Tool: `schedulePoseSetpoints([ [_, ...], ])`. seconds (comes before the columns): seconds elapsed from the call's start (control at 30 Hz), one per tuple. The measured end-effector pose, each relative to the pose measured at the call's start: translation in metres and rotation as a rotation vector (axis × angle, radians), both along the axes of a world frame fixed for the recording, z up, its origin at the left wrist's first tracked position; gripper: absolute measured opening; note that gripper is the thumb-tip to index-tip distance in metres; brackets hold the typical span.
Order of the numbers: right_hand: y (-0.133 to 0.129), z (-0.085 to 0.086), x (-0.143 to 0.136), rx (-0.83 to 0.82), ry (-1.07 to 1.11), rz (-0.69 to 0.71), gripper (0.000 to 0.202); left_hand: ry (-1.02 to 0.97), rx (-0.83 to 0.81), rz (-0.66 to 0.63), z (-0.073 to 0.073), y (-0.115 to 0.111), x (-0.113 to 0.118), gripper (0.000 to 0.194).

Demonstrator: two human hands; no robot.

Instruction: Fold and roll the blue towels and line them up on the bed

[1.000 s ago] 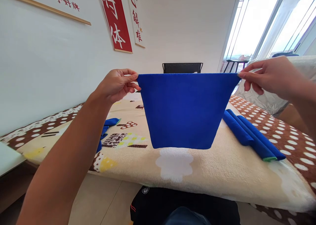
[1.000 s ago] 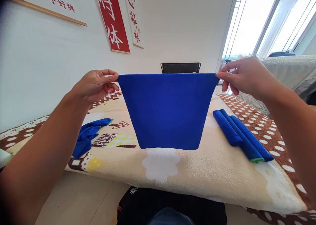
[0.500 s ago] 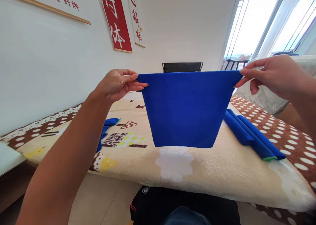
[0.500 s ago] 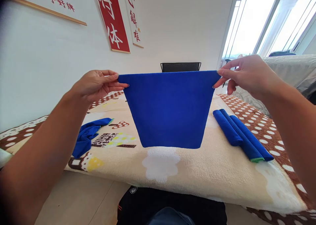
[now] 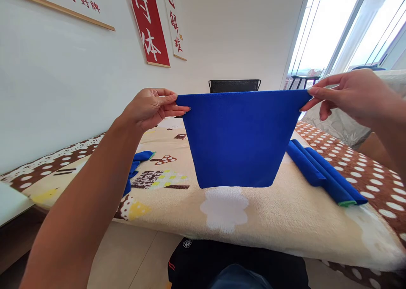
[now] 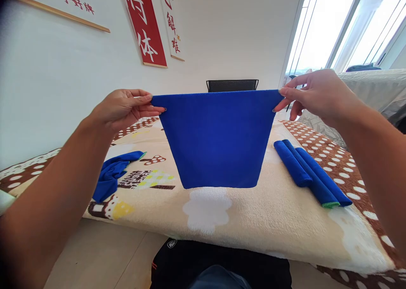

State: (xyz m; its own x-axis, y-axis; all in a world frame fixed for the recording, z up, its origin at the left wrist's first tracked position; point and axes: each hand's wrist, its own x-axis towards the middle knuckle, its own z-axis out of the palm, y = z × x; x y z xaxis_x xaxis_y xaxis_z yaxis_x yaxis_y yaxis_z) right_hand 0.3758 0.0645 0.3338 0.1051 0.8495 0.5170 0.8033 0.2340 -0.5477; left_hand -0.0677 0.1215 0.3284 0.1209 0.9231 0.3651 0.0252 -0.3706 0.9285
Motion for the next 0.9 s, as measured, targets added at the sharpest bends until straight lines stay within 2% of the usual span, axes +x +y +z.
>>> schedulePoseSetpoints([
  [0.1, 0.004, -0.003, 0.004, 0.016, 0.011, 0.029, 0.039, 0.001, -0.005, 0.014, 0.0, -0.002, 0.002, 0.009],
  [0.27, 0.025, -0.018, 0.01, -0.062, 0.174, 0.199, 0.043, 0.014, -0.069, 0.038, -0.007, 0.005, 0.011, 0.008],
  [0.4, 0.051, -0.034, 0.002, -0.174, 0.362, 0.21, 0.028, 0.006, -0.087, 0.009, -0.022, 0.033, 0.026, 0.009],
  [0.47, 0.065, -0.041, -0.006, -0.174, 0.422, 0.182, 0.024, -0.031, -0.075, 0.014, -0.029, 0.052, 0.036, 0.01],
  [0.57, 0.085, -0.048, -0.016, -0.023, 0.472, 0.126, 0.028, -0.117, 0.028, 0.042, -0.036, 0.075, 0.054, 0.013],
  [0.7, 0.098, -0.061, -0.017, 0.364, 0.42, 0.082, 0.037, -0.158, 0.355, 0.077, -0.046, 0.081, 0.064, 0.016],
  [0.8, 0.087, -0.09, -0.006, 0.478, 0.341, 0.107, 0.039, -0.062, 0.499, 0.023, -0.07, 0.068, 0.051, 0.023],
  [0.9, 0.058, -0.141, 0.008, 0.356, 0.153, 0.078, 0.038, 0.178, 0.389, -0.046, -0.12, 0.046, 0.025, 0.028],
])
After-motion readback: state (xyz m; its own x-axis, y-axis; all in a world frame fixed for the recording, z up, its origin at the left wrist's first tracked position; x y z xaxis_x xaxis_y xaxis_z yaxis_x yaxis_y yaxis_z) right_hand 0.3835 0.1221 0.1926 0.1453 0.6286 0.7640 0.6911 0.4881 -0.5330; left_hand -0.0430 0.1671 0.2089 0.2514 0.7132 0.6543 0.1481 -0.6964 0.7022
